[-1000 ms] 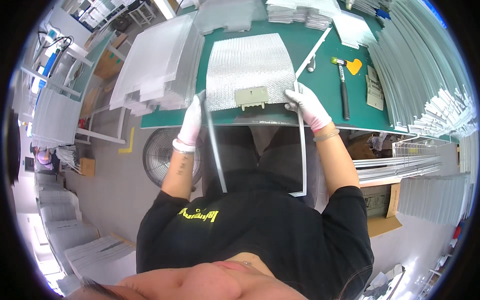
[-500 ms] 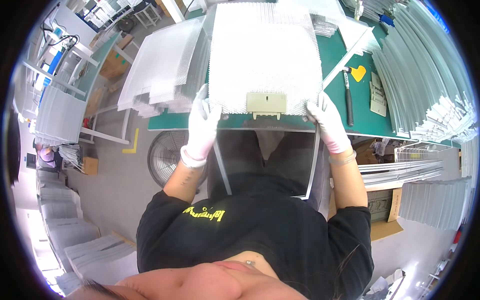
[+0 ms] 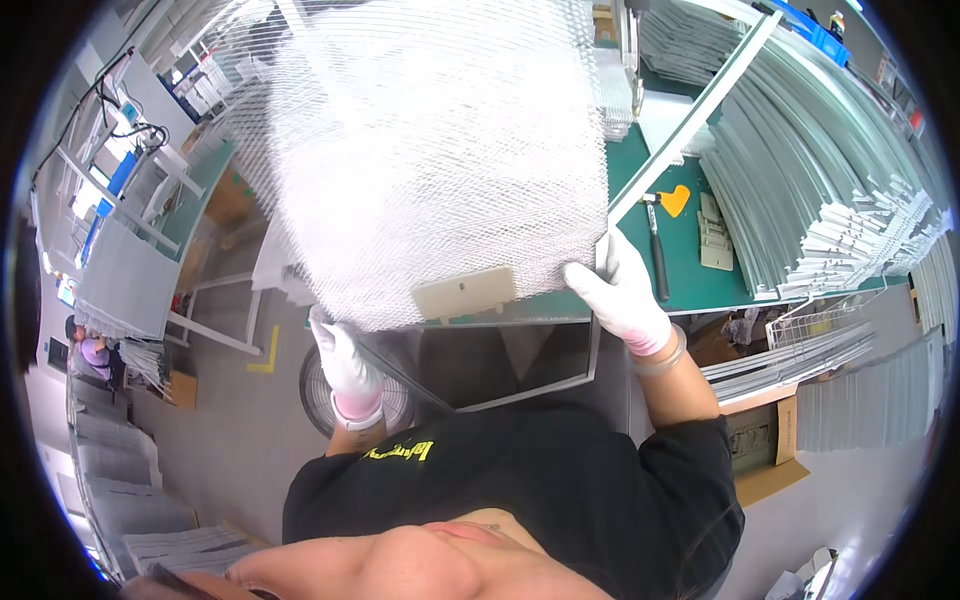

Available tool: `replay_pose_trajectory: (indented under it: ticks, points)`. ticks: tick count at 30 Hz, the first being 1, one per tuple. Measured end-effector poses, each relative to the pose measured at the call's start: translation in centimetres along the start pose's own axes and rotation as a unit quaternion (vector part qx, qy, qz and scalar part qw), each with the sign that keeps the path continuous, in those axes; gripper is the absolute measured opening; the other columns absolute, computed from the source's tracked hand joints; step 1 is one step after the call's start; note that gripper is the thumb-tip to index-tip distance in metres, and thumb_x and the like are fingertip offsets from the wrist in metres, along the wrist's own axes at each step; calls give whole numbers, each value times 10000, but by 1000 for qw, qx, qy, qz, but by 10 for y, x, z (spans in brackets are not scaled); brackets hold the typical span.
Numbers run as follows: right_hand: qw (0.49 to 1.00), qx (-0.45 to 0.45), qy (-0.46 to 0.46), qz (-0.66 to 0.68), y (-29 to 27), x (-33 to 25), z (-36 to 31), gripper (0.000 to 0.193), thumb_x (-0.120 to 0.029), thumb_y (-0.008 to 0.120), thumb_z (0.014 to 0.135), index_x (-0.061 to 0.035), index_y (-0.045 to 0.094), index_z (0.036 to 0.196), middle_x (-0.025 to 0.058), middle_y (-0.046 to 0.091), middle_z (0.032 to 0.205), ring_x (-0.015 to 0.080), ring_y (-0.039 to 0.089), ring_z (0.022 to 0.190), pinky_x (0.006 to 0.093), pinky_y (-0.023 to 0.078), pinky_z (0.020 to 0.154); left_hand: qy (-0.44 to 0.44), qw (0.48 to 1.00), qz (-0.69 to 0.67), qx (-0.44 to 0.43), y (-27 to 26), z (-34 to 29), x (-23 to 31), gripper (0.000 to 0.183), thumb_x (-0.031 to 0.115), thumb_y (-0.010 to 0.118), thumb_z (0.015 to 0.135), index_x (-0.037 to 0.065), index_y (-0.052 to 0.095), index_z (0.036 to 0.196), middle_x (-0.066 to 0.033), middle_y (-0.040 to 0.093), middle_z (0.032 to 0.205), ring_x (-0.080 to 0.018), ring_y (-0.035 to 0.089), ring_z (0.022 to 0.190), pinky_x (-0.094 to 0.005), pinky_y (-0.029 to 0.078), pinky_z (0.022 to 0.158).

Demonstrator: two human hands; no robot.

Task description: The person assembles metal frames by placing a mesh sheet on a workbench, positioning a small rectangular block, and inserting a metal frame around it. They then use a power drill to secure the frame to the block. The process is repeated for multiple units.

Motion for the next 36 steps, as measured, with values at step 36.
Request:
replay_pose_trajectory:
  ticks: [36]
  points:
    - [970, 134, -160, -127, -74, -45, 74, 282, -59, 644, 930, 29, 617, 1197, -4, 666, 993, 21, 542, 847, 196, 444, 770, 0, 984, -3, -178, 109, 141, -26, 313, -21, 594, 943, -25, 573, 1255, -72, 669, 1152, -88, 611, 993, -278, 505, 889]
Point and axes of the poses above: each hand's wrist, its own z-axis towards the middle knuckle, its own y-axis out of the palm, x = y × z, the point moved 9 cm from there along z, towards the middle knuckle
